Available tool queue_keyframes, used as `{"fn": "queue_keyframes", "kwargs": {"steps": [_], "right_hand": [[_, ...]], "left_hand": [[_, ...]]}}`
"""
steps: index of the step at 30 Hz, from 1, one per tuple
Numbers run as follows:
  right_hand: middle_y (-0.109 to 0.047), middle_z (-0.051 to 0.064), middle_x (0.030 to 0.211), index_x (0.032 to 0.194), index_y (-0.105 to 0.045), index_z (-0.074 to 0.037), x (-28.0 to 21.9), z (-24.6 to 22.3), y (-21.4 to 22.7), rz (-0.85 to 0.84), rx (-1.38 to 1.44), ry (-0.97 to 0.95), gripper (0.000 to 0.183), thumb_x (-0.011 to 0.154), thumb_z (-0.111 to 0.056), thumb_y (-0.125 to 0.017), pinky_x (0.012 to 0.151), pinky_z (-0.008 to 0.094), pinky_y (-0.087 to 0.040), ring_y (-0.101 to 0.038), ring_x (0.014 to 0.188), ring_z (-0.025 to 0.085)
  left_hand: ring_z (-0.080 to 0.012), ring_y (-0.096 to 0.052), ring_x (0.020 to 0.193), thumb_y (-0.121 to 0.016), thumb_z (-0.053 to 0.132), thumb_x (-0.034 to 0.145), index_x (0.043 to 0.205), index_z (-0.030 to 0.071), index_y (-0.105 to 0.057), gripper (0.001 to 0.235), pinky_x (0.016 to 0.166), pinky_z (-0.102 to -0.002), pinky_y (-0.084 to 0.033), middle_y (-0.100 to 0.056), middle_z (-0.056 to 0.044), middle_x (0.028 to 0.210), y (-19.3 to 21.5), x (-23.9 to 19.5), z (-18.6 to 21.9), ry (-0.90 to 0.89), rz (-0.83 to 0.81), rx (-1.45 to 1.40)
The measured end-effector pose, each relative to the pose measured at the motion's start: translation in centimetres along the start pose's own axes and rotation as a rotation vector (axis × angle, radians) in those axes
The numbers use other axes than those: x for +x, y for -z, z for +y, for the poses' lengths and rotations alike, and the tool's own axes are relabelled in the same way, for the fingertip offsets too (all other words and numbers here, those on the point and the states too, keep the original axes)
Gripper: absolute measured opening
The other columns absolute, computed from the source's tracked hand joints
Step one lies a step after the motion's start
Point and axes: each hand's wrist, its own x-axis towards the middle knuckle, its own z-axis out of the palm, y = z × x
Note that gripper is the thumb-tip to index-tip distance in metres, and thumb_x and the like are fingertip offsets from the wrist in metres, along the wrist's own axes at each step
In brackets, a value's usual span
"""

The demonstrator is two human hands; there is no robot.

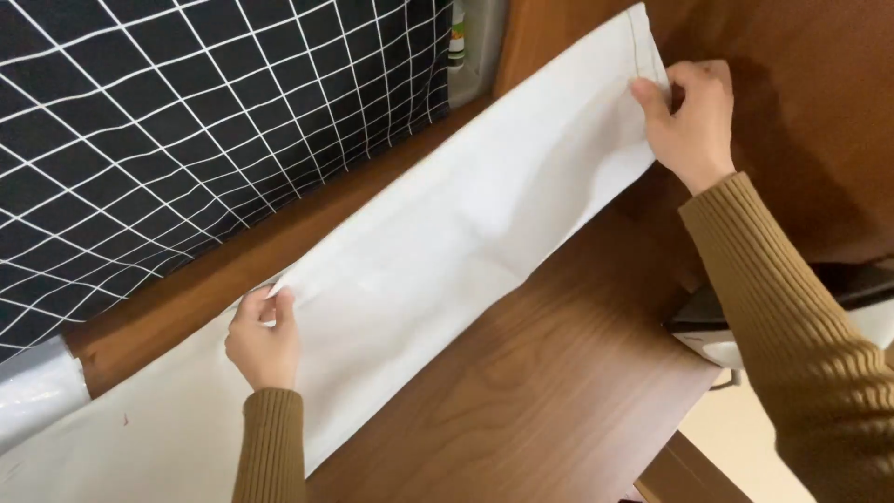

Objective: The person irons a white pair of jeans, folds them neatly, places them into a clear plastic bag, and then puts the bagged jeans into a cardboard box. The person closes the box and stacks it with other boxes.

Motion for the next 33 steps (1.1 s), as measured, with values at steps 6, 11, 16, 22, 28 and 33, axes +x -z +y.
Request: {"fn": "queue_keyframes", "kwargs": {"steps": [6, 11, 16, 22, 28, 33], "right_hand": [[-0.054, 0.015, 0.07, 0.096, -0.047, 0.0, 4.7, 0.0, -5.5, -0.16, -0.108, 0.003, 0.019, 0.101, -0.019, -0.049, 0.048, 0.044, -0.038, -0.051, 0.059, 0.032], [-0.058, 0.016, 0.07, 0.093, -0.046, -0.005, 6.0, 3.4, -11.8, -0.189, -0.41, 0.071, 0.025, 0.101, -0.028, -0.049, 0.045, 0.048, -0.042, -0.056, 0.059, 0.038], [-0.064, 0.011, 0.074, 0.094, -0.057, -0.016, 4.8, 5.9, -16.8, -0.158, -0.697, 0.04, 0.027, 0.095, -0.043, -0.052, 0.059, 0.039, -0.049, -0.066, 0.066, 0.031], [-0.065, 0.015, 0.074, 0.096, -0.056, -0.015, 2.2, 8.5, -19.9, -0.243, -0.632, -0.03, 0.032, 0.092, -0.046, -0.051, 0.06, 0.04, -0.051, -0.066, 0.068, 0.032], [-0.057, 0.025, 0.098, 0.102, -0.051, 0.0, 0.8, 7.8, -20.7, -0.43, -0.442, 0.03, 0.041, 0.086, -0.038, -0.054, 0.07, 0.044, -0.052, -0.06, 0.089, 0.039], [-0.05, 0.027, 0.108, 0.12, -0.041, -0.005, 2.0, 8.5, -21.7, -0.577, -0.312, -0.275, 0.051, 0.082, -0.034, -0.058, 0.083, 0.048, -0.045, -0.054, 0.101, 0.04]], "left_hand": [[-0.0302, -0.047, 0.075, -0.066, 0.029, 0.084, 0.087, 0.021, -0.067, 0.009, 0.062, -0.043, -0.035, -0.052, -0.01, 0.078, -3.2, 3.3, -1.0, -0.243, 0.263, 0.463], [-0.0311, -0.046, 0.101, -0.066, 0.021, 0.08, 0.081, 0.015, -0.062, 0.007, 0.085, -0.046, -0.033, -0.053, -0.011, 0.107, -4.5, 4.9, -1.6, -0.356, 0.224, 0.456], [-0.0243, -0.055, 0.082, -0.06, 0.038, 0.084, 0.082, 0.018, -0.054, 0.021, 0.084, -0.038, -0.04, -0.051, -0.002, 0.081, -7.6, 6.2, -6.5, -0.354, 0.173, 0.62], [-0.0218, -0.05, 0.08, -0.056, 0.042, 0.084, 0.081, 0.02, -0.053, 0.022, 0.072, -0.034, -0.038, -0.047, 0.0, 0.078, -7.6, 6.2, -6.8, -0.427, 0.163, 0.641], [-0.0219, -0.05, 0.075, -0.054, 0.045, 0.085, 0.081, 0.019, -0.051, 0.027, 0.067, -0.033, -0.039, -0.046, 0.0, 0.074, -7.4, 6.7, -7.4, -0.526, 0.173, 0.632], [-0.0223, -0.05, 0.074, -0.056, 0.042, 0.083, 0.081, 0.017, -0.049, 0.025, 0.065, -0.032, -0.04, -0.045, -0.001, 0.074, -7.8, 7.1, -8.4, -0.586, 0.191, 0.658]]}}
